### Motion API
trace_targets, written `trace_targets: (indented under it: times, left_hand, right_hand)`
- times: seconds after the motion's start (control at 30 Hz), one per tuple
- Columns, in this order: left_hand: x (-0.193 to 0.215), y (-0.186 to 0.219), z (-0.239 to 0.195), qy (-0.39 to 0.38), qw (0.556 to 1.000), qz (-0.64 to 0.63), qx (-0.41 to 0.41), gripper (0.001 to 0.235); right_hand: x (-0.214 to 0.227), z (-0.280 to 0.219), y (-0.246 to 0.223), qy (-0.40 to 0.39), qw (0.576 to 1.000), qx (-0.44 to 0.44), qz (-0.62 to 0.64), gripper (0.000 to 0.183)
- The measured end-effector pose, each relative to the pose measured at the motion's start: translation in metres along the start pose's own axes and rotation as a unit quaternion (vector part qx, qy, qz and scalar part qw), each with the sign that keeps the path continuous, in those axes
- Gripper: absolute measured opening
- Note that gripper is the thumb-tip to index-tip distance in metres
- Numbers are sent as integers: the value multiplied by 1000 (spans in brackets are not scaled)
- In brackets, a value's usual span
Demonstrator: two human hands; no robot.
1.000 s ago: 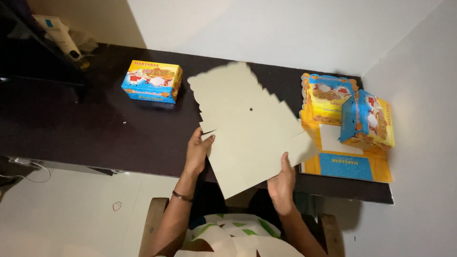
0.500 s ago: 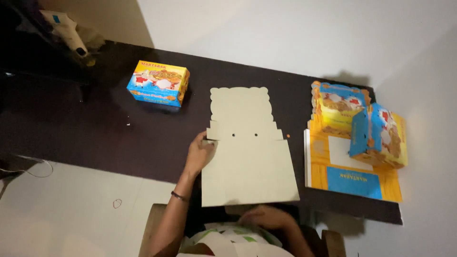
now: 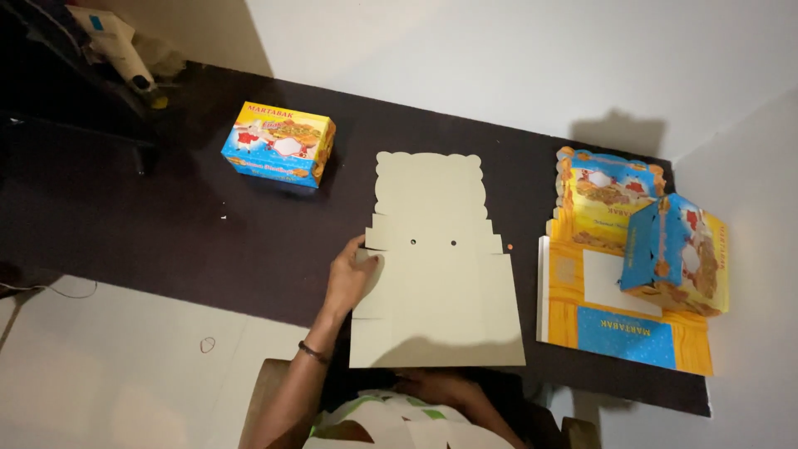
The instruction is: Folding and assembling a printed cardboard box for food packaging.
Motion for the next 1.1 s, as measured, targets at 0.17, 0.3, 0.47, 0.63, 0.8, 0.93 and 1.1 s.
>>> trace_targets:
  times: [0.17,0.3,0.47,0.63,0.8,0.93,1.1]
  left_hand:
    - [1,10,0,-5,1000,15,-23,47]
    - [3,18,-3,-10,1000,28,-5,48]
    - [3,19,-5,-14,1000,10,-3,48]
    - [2,9,0,-4,999,-13,-38,49]
    - [5,16,-5,34,994,-85,-61,47]
    - [10,-31,-7,60,988,-128,-69,45]
    - [48,11,-56,71,967,-67,-235,44]
  right_hand:
    - [21,-87,-51,-15,959,283,25,52]
    - [38,-131,-39,1,921,352,165,47]
    - [93,-161,-9,327,874,311,182,43]
    - [126,-153,47,599,769,201,94,44]
    - [123,-157,58,578,803,20,147,52]
    - [115,-153,55,576,807,-33,129,55]
    - [115,-148,55,571,810,-10,130,52]
Point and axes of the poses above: each hand's wrist, its own z-axis towards the middle knuckle, its own x-axis out of the back of the hand, y = z × x, the point moved 7 cm from there along z, towards the middle knuckle, and after that the axes turned 12 degrees about -x, right-handed, at the moved point
